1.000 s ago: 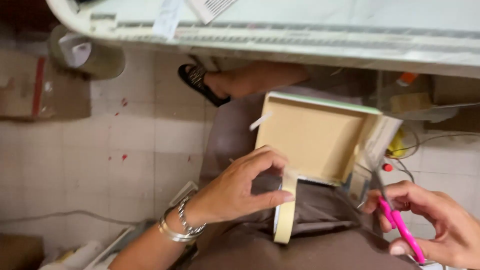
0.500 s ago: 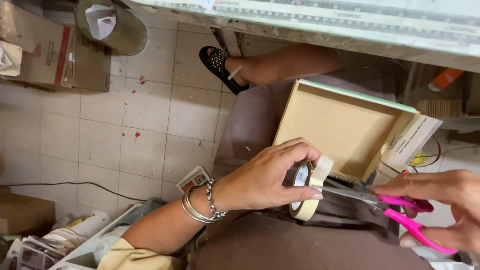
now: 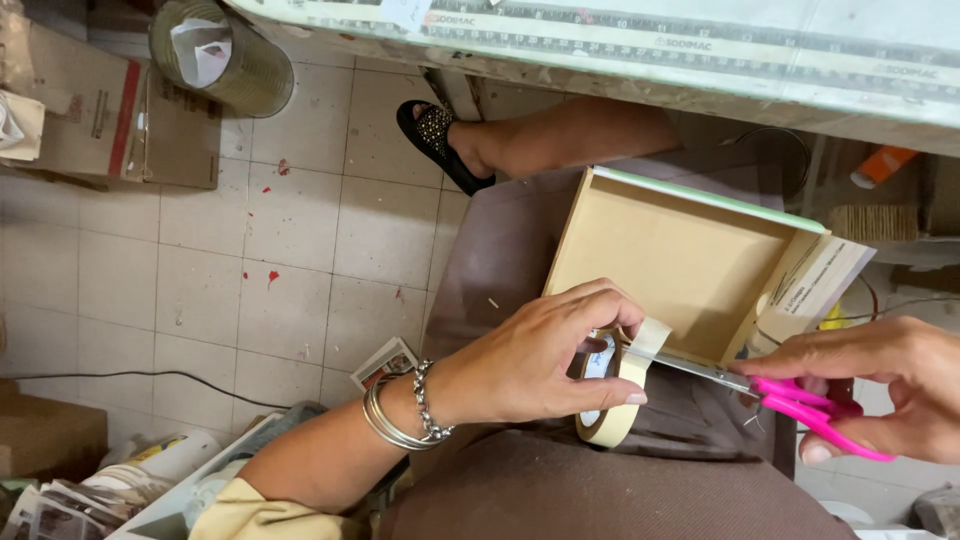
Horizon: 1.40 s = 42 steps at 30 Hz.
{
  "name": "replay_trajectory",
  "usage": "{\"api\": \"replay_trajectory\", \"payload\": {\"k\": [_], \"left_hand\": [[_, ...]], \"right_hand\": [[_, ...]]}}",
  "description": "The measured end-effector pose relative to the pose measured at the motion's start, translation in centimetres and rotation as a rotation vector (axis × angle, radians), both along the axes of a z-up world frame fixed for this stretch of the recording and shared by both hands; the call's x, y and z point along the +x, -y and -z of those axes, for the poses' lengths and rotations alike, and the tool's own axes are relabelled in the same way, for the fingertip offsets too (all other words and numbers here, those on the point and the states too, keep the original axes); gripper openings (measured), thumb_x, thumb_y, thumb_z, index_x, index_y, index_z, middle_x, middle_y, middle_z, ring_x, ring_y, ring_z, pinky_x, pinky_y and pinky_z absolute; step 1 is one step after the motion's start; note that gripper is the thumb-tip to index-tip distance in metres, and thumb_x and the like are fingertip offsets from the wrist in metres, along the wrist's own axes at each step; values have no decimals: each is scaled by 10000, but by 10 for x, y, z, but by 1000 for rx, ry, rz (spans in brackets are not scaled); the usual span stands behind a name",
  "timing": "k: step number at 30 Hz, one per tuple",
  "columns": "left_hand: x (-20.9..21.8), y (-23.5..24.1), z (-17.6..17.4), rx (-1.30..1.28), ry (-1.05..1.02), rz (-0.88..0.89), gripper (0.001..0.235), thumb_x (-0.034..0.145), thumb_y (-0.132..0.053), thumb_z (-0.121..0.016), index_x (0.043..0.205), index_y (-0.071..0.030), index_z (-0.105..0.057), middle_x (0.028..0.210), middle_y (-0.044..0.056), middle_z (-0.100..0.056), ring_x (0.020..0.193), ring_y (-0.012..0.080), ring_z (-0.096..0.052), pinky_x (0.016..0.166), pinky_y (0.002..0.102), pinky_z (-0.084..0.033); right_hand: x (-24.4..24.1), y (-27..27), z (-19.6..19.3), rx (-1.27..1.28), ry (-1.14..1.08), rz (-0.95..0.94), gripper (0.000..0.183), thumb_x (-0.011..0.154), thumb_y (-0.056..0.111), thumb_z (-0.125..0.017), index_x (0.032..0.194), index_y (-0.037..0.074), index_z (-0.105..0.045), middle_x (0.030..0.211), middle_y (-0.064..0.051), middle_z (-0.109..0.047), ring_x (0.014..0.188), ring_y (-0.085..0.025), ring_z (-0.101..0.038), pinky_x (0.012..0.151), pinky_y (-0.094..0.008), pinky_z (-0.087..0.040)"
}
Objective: Decorating a wooden box by applying paper and adhesive
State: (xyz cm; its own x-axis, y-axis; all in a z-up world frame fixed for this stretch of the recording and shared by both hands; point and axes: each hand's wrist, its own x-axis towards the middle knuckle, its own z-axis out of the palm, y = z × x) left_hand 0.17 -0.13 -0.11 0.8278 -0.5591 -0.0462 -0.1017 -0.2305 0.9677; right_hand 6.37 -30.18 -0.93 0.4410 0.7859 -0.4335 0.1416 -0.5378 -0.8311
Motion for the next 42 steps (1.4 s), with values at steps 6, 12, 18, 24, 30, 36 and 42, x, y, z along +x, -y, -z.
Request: {"api": "replay_trajectory", "payload": {"k": [6,12,18,24,30,36,42], "left_hand": [[3,0,-2,19,-32,46,310,809,-278,-579,1013,-78,-456,943,52,-512,801,171,-508,760,288,-412],[4,-1,-3,-86,-307,9,306,797,-193,-591,1028,-69,-434,897,38,-568,860,123,-556,774,251,-544],[-5,3,6,-134,-252,-83,321,833,-111,-568,1099,-7,-422,929,85,-581,882,183,-605,895,272,-526],[-22,16,20,-24,-47,-191,303,824,-215,-613,1020,-73,-430,930,19,-606,872,175,-611,818,301,-482],[-25,14,-9,-12,121,-192,275,883,-202,-534,1019,-18,-381,932,151,-610,774,278,-664,823,384,-559],[-32,13,7,-39,223,-229,315,886,-165,-564,1052,20,-370,909,172,-601,744,295,-640,685,374,-528],[-26,6,-12,-293,-175,-218,276,882,-93,-532,1065,-16,-340,1183,172,-548,857,114,-575,932,292,-505]], "right_hand": [[3,4,4,-59,-132,41,679,452,155,-926,1098,266,-746,747,102,-909,489,-59,-679,380,-216,-594],[3,27,20,180,140,-147,510,697,494,-676,1146,268,-587,581,188,-757,321,94,-700,277,-58,-659],[-26,17,4,214,-42,389,660,471,237,-805,1081,123,-584,1108,-39,-709,429,-68,-767,472,-207,-739],[-41,-58,7,423,-200,412,320,744,131,-613,1009,90,-439,1294,-171,-531,628,-153,-760,576,-264,-705],[-47,-66,16,180,-117,340,354,716,243,-711,984,128,-510,652,40,-471,490,-77,-464,271,-203,-332],[-54,-63,15,285,-245,311,429,716,213,-723,1076,77,-535,824,-1,-658,760,-105,-682,757,-245,-594],[-44,-27,2,392,-102,243,380,669,161,-720,984,114,-513,1138,-121,-702,973,-123,-768,706,-250,-691]]}}
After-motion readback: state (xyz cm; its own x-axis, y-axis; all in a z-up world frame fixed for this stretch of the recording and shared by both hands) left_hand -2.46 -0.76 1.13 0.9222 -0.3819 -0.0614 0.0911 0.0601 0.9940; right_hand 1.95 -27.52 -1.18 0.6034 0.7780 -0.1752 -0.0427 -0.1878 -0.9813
